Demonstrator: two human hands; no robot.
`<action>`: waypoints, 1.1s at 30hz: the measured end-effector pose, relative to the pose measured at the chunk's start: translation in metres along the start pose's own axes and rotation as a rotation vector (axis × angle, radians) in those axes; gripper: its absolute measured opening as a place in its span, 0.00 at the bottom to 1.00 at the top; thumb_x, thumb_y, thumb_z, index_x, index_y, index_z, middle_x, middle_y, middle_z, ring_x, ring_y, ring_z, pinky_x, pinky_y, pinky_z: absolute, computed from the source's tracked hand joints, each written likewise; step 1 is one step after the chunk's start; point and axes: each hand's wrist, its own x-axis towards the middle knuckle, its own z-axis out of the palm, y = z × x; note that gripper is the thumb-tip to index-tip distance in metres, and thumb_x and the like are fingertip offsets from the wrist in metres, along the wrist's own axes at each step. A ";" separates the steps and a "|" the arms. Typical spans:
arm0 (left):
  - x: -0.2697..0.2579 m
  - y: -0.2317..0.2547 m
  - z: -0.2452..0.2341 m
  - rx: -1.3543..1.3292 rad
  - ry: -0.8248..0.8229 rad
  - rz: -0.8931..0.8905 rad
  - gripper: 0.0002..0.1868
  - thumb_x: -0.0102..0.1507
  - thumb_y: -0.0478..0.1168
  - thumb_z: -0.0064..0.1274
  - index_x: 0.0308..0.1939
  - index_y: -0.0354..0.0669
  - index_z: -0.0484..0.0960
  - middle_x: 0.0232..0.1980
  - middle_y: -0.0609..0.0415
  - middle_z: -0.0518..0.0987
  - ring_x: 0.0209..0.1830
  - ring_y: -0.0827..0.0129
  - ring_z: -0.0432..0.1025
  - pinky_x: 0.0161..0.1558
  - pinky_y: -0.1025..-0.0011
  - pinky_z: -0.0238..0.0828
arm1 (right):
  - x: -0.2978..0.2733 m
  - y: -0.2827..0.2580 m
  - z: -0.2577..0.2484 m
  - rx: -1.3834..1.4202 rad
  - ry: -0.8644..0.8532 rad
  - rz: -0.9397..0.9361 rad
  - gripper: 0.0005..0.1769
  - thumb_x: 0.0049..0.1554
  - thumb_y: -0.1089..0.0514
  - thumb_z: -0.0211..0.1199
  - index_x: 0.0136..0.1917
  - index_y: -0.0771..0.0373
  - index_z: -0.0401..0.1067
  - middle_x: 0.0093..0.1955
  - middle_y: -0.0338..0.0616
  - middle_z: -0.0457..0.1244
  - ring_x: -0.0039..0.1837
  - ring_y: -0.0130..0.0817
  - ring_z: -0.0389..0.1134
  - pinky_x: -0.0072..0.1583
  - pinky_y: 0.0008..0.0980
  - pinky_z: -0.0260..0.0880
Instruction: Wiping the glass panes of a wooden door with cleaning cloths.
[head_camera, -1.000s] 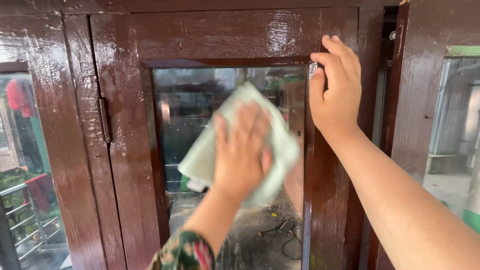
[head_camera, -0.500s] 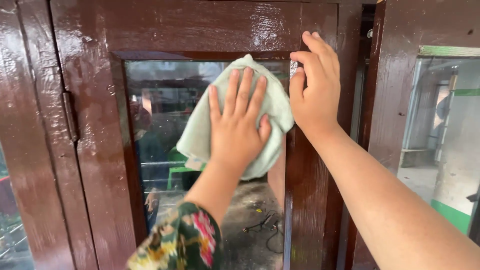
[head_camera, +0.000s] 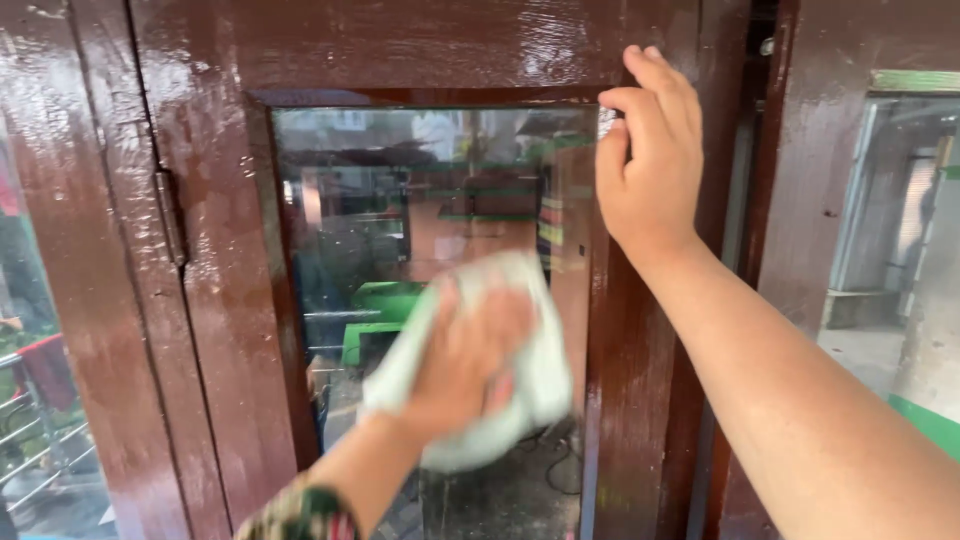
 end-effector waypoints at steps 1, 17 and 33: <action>0.018 -0.013 -0.019 0.076 0.159 -0.124 0.45 0.58 0.53 0.50 0.79 0.49 0.57 0.83 0.51 0.53 0.84 0.57 0.44 0.76 0.42 0.30 | 0.000 -0.001 0.000 0.000 -0.007 0.009 0.11 0.63 0.74 0.56 0.57 0.66 0.71 0.76 0.54 0.61 0.81 0.55 0.58 0.79 0.49 0.60; 0.073 -0.030 -0.053 0.048 0.595 -0.423 0.44 0.65 0.55 0.47 0.80 0.38 0.55 0.84 0.42 0.49 0.87 0.51 0.39 0.82 0.41 0.28 | 0.004 -0.073 0.000 -0.009 0.005 0.006 0.13 0.62 0.69 0.58 0.60 0.67 0.69 0.71 0.57 0.61 0.78 0.58 0.59 0.79 0.51 0.57; 0.002 -0.086 -0.065 0.071 0.648 -0.366 0.38 0.65 0.51 0.49 0.79 0.46 0.62 0.82 0.49 0.59 0.84 0.55 0.48 0.80 0.37 0.37 | -0.033 -0.141 0.019 0.198 -0.201 0.213 0.21 0.66 0.62 0.54 0.71 0.68 0.63 0.69 0.55 0.62 0.72 0.54 0.63 0.73 0.45 0.60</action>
